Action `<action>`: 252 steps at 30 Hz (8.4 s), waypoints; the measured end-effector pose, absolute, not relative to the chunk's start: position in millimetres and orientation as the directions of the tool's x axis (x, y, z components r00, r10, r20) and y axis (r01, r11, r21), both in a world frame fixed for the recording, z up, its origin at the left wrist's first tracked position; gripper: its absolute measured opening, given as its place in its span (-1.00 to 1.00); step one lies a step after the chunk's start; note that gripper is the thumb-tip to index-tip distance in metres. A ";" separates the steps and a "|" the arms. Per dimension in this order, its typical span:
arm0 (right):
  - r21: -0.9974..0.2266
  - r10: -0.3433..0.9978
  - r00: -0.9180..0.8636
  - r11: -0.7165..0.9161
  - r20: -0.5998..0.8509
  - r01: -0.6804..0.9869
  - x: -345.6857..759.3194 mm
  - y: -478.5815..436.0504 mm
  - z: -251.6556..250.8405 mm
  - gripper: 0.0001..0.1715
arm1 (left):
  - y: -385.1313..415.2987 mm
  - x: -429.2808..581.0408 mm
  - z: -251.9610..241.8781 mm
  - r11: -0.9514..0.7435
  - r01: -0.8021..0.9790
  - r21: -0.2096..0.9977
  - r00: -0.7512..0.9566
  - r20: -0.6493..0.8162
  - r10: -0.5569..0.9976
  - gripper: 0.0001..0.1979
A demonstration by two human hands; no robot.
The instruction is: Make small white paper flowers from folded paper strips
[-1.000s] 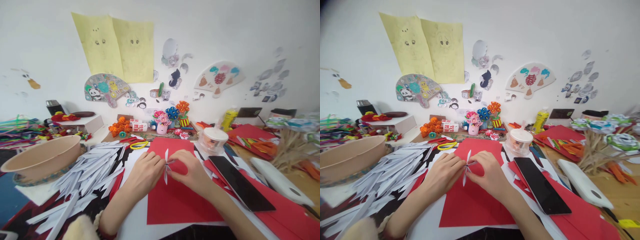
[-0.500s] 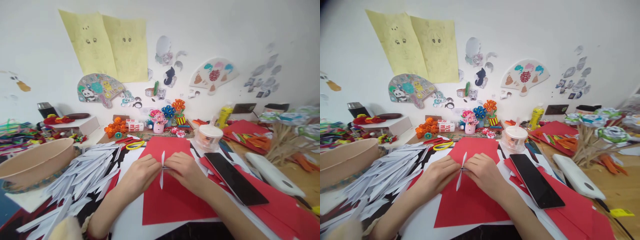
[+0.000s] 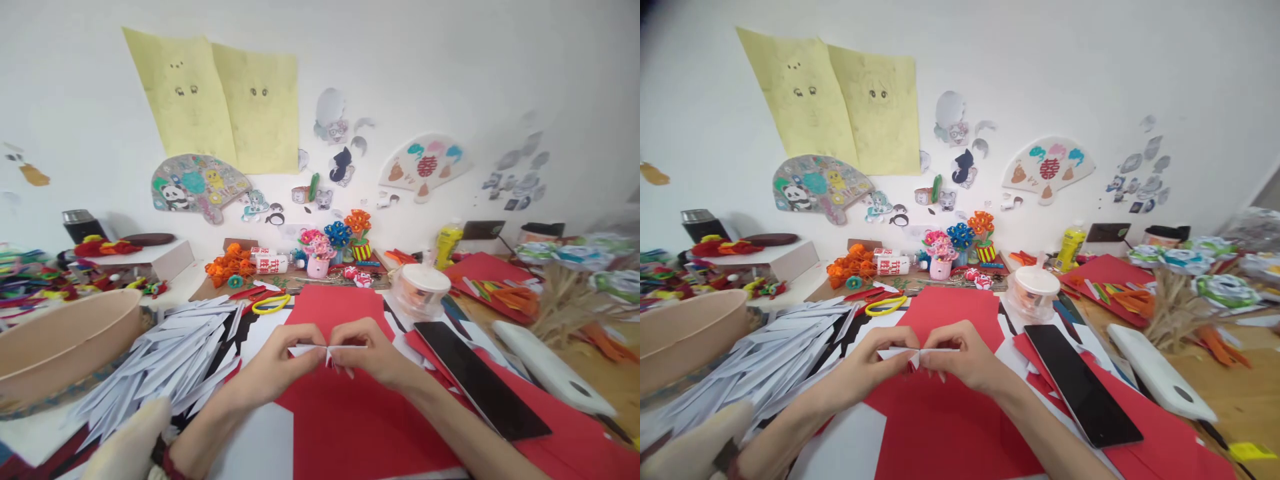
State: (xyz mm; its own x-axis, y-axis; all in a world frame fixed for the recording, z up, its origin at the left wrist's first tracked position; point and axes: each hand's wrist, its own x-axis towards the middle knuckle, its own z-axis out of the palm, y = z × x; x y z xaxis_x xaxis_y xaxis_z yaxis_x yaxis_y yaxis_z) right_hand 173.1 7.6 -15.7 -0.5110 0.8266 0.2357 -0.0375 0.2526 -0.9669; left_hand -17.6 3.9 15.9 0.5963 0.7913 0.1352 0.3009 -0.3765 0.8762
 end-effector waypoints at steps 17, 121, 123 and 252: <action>-0.898 0.921 -0.389 -0.139 0.039 -0.418 158.2 -3.9 -38.6 -0.72 | -12.3 8.6 -7.7 0.251 -0.090 0.964 0.351 -0.205 0.914 -0.68; -0.646 0.860 -0.386 0.507 0.334 0.570 210.0 13.1 -30.5 -0.88 | 2.1 -19.2 -22.5 -0.604 0.747 0.277 0.550 0.252 0.796 -0.87; -0.640 0.869 -0.419 0.483 0.264 0.598 210.3 13.3 -30.8 -0.90 | 1.9 -19.6 -22.5 -0.590 0.765 0.258 0.548 0.219 0.807 -0.92; -0.371 0.653 -0.442 0.734 0.615 0.569 197.3 -27.3 -52.6 -0.73 | -15.0 12.2 -38.4 -0.810 0.523 -0.267 0.751 0.594 0.290 -0.75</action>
State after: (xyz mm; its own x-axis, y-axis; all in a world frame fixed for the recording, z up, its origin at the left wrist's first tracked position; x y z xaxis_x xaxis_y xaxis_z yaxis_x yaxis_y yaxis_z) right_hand 197.3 -27.3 -52.6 -0.4425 0.6529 0.6148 0.5686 0.7344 -0.3706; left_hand 12.2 -15.0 -38.4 0.7508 0.2897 0.5936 0.5231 -0.8095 -0.2666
